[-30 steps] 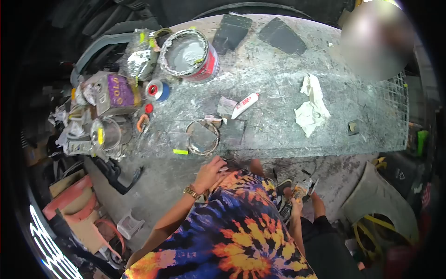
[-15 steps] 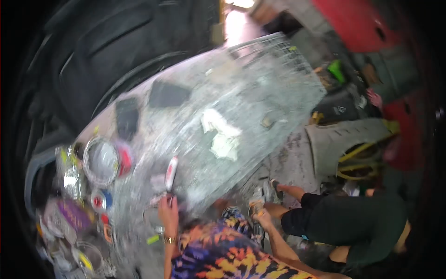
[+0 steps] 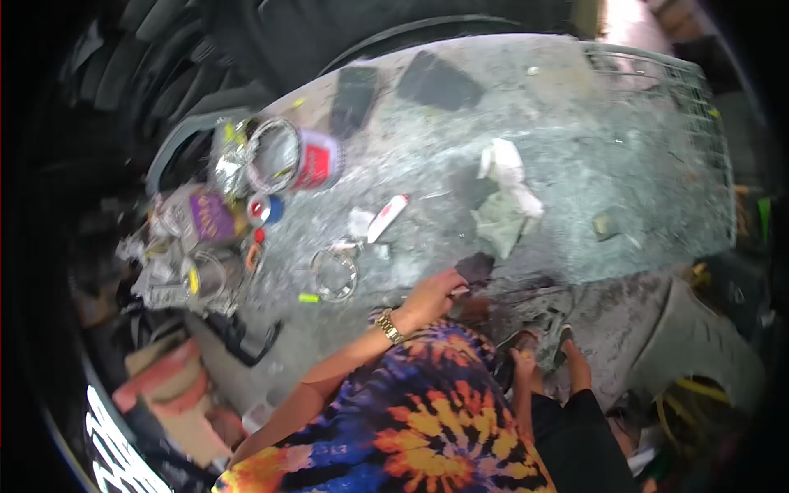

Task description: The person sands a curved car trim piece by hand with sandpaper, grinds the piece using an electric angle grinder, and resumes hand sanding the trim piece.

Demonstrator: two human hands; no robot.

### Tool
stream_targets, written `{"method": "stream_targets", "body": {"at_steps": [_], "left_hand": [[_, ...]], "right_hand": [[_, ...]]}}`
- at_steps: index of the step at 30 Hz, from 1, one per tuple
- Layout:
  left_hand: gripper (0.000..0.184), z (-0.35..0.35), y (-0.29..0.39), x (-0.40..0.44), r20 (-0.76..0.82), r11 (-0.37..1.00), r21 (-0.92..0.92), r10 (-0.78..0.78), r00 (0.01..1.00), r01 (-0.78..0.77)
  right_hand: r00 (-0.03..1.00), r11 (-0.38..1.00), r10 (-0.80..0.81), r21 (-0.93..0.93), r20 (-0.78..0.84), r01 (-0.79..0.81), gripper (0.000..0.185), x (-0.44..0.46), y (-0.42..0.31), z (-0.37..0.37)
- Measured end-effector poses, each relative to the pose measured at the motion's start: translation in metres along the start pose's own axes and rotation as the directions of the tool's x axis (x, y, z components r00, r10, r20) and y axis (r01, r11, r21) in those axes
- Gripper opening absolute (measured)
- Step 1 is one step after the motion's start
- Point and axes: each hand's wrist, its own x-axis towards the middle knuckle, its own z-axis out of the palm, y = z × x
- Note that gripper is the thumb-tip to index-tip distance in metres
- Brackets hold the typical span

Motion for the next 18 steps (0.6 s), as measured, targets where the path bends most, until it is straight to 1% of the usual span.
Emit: {"method": "stream_targets", "body": {"at_steps": [1, 2, 3, 4, 6, 7, 9, 11, 13, 14, 16, 17, 18], "left_hand": [[0.019, -0.002, -0.009, -0.019, -0.138, 0.993, 0.057, -0.091, 0.986, 0.100], [0.018, -0.007, -0.021, -0.029, -0.272, 0.979, 0.102, -0.145, 0.951, 0.178], [0.017, -0.016, -0.049, -0.043, -0.421, 0.961, 0.067, -0.216, 0.881, 0.268], [0.016, -0.027, -0.072, -0.056, -0.557, 0.932, 0.015, -0.292, 0.777, 0.361], [0.025, -0.049, -0.111, -0.069, -0.680, 0.830, -0.081, -0.451, 0.578, 0.552], [0.025, -0.053, -0.123, -0.070, -0.679, 0.827, -0.085, -0.457, 0.575, 0.556], [0.027, -0.062, -0.143, -0.066, -0.686, 0.758, -0.068, -0.508, 0.521, 0.649], [0.028, -0.062, -0.157, -0.063, -0.661, 0.741, -0.101, -0.549, 0.512, 0.664], [0.029, -0.061, -0.167, -0.063, -0.602, 0.771, -0.126, -0.559, 0.570, 0.624], [0.029, -0.064, -0.166, -0.065, -0.598, 0.776, -0.140, -0.561, 0.572, 0.615], [0.024, -0.070, -0.161, -0.066, -0.448, 0.773, -0.248, -0.626, 0.639, 0.584], [0.024, -0.072, -0.161, -0.063, -0.446, 0.782, -0.256, -0.618, 0.648, 0.569], [0.023, -0.074, -0.160, -0.063, -0.392, 0.840, -0.243, -0.543, 0.743, 0.485]], "right_hand": [[1.000, 1.000, 0.001, 0.023, -0.007, -0.001, 0.043, 0.006, -0.004, -0.008], [1.000, 1.000, 0.011, 0.020, 0.014, -0.011, 0.043, 0.029, 0.018, -0.019], [0.998, 0.999, 0.036, -0.005, 0.057, -0.036, 0.044, 0.056, 0.066, -0.025], [0.992, 0.997, 0.070, -0.040, 0.108, -0.066, 0.046, 0.070, 0.091, -0.029], [0.989, 0.988, 0.119, -0.109, 0.086, -0.110, 0.042, 0.056, 0.040, -0.036], [0.992, 0.989, 0.102, -0.111, 0.072, -0.094, 0.041, 0.056, 0.017, -0.046], [0.996, 0.994, 0.065, -0.088, 0.061, -0.059, 0.040, 0.058, -0.007, -0.066], [0.997, 0.996, 0.040, -0.078, 0.070, -0.035, 0.038, 0.055, -0.025, -0.080], [0.995, 0.997, 0.031, -0.079, 0.090, -0.024, 0.036, 0.048, -0.031, -0.081], [0.995, 0.997, 0.026, -0.078, 0.097, -0.018, 0.035, 0.043, -0.033, -0.079], [0.995, 0.998, 0.012, -0.064, 0.098, -0.006, 0.034, 0.031, -0.037, -0.072], [0.996, 0.999, -0.002, -0.044, 0.089, 0.006, 0.033, 0.026, -0.036, -0.066], [0.997, 1.000, -0.015, -0.021, 0.079, 0.017, 0.032, 0.021, -0.035, -0.058]]}}
